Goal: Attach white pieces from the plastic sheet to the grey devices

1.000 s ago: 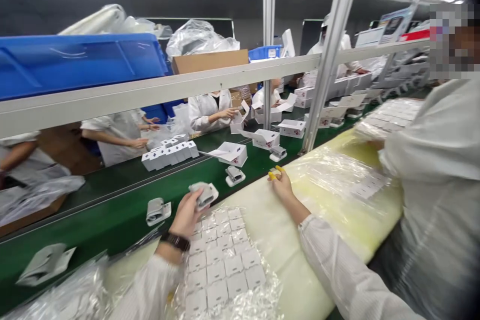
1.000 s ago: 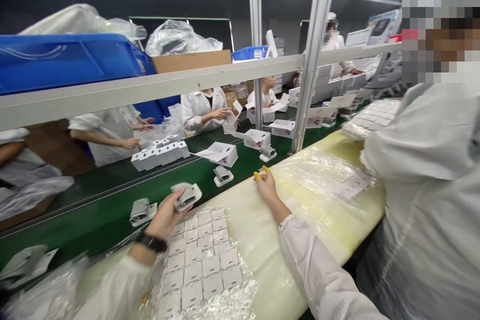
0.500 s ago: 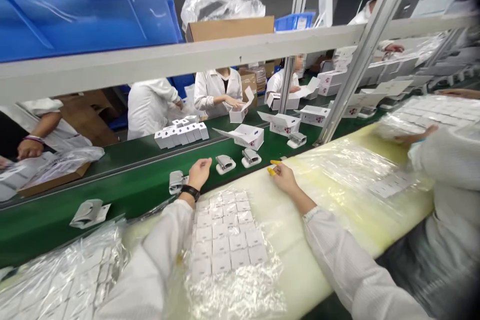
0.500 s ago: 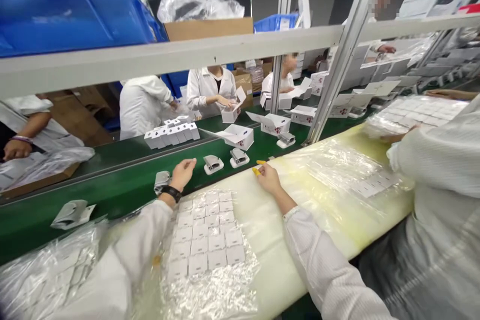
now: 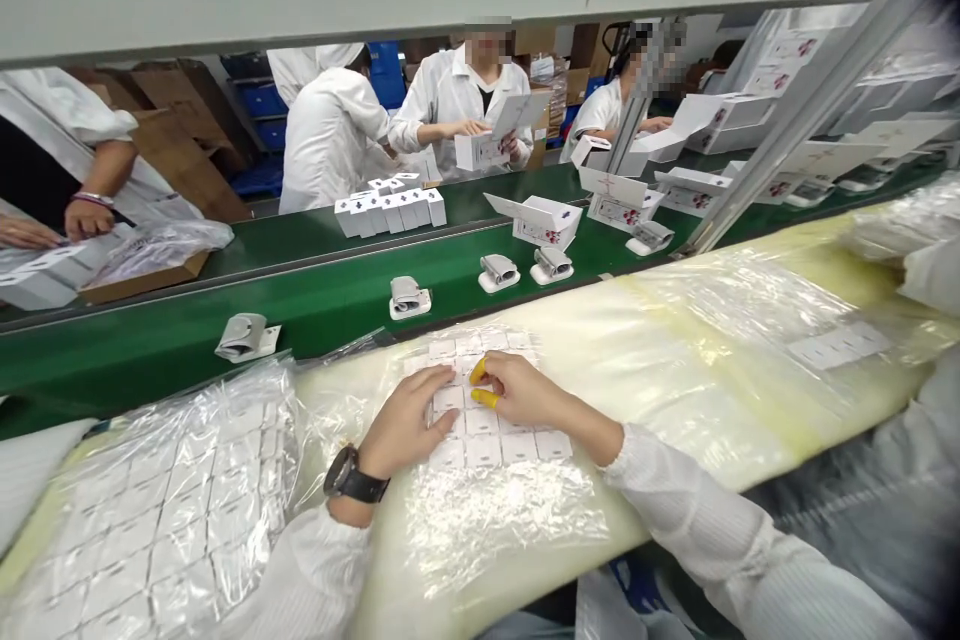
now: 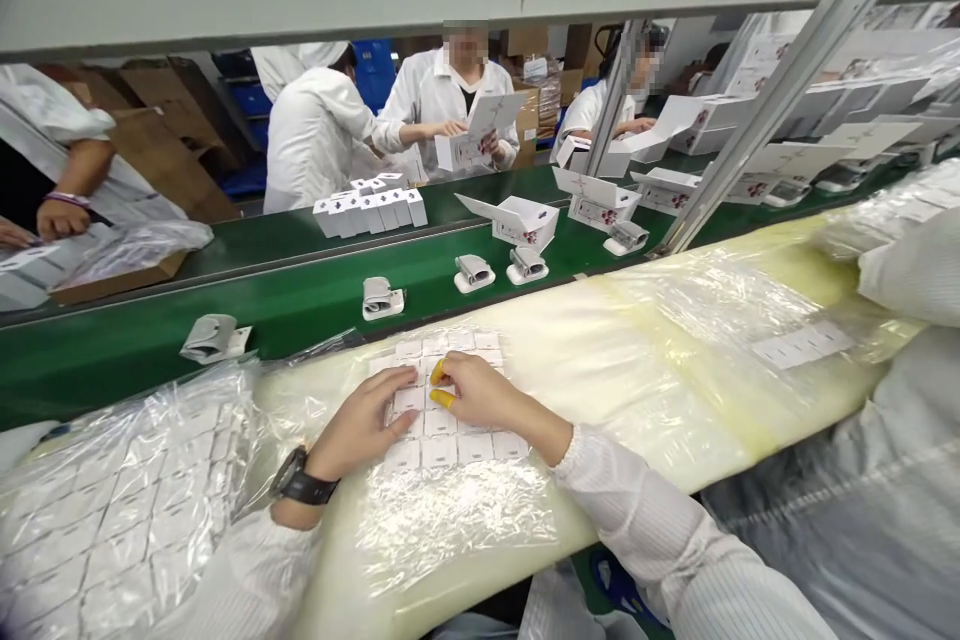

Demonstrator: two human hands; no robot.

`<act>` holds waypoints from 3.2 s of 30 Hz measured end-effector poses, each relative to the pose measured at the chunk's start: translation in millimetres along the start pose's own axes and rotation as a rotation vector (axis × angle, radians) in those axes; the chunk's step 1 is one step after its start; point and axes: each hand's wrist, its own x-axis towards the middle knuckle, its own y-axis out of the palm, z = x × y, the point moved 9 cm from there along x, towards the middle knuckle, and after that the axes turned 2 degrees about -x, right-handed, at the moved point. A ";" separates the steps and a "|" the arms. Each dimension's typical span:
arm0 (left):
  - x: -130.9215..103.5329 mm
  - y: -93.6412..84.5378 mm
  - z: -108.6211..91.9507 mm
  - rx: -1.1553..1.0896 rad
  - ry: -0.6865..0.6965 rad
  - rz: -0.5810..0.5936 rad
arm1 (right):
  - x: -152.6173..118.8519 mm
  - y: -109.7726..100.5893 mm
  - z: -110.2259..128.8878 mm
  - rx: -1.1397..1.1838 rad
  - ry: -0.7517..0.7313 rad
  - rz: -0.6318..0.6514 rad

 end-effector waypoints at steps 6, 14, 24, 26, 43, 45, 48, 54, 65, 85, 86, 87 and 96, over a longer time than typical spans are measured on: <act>-4.4 7.1 5.2 0.081 0.021 -0.002 | 8.4 22.7 -4.3 -0.263 0.069 0.178; -5.6 9.8 10.7 0.089 0.002 -0.011 | 4.2 11.0 6.9 -0.097 -0.063 0.189; -9.4 -7.4 -18.4 0.106 0.216 -0.246 | -5.5 -33.1 -0.1 0.410 -0.129 -0.275; -11.9 -12.1 -30.3 0.083 0.305 -0.311 | -4.7 -23.0 2.3 0.422 -0.124 -0.285; -23.6 -18.5 -67.9 0.376 0.514 -0.472 | -6.9 3.4 -13.3 0.343 0.149 -0.114; -20.7 -18.3 -65.0 0.384 0.458 -0.460 | -1.5 1.7 -22.3 0.392 0.145 -0.063; -6.3 -23.9 -50.4 0.383 0.265 -0.404 | 21.1 -33.0 -52.4 0.296 0.102 -0.134; 62.3 -34.2 -29.6 0.355 0.068 -0.194 | 93.0 -103.3 -151.4 0.005 0.137 -0.195; 222.6 17.7 54.5 0.235 -0.060 -0.017 | 101.0 -146.0 -161.1 0.170 -0.045 -0.269; 187.6 -21.9 109.6 0.053 -0.050 -0.087 | 166.2 -39.8 -126.7 -0.106 0.007 -0.014; 186.9 -22.8 112.6 0.038 -0.056 -0.089 | 168.8 -36.1 -128.5 -0.137 -0.001 0.007; 187.5 -22.5 114.8 0.025 -0.057 -0.085 | 170.2 -34.3 -130.6 -0.143 -0.015 0.025; 205.1 -10.9 117.1 0.016 -0.054 -0.107 | 163.9 -46.4 -168.4 -0.024 -0.021 -0.050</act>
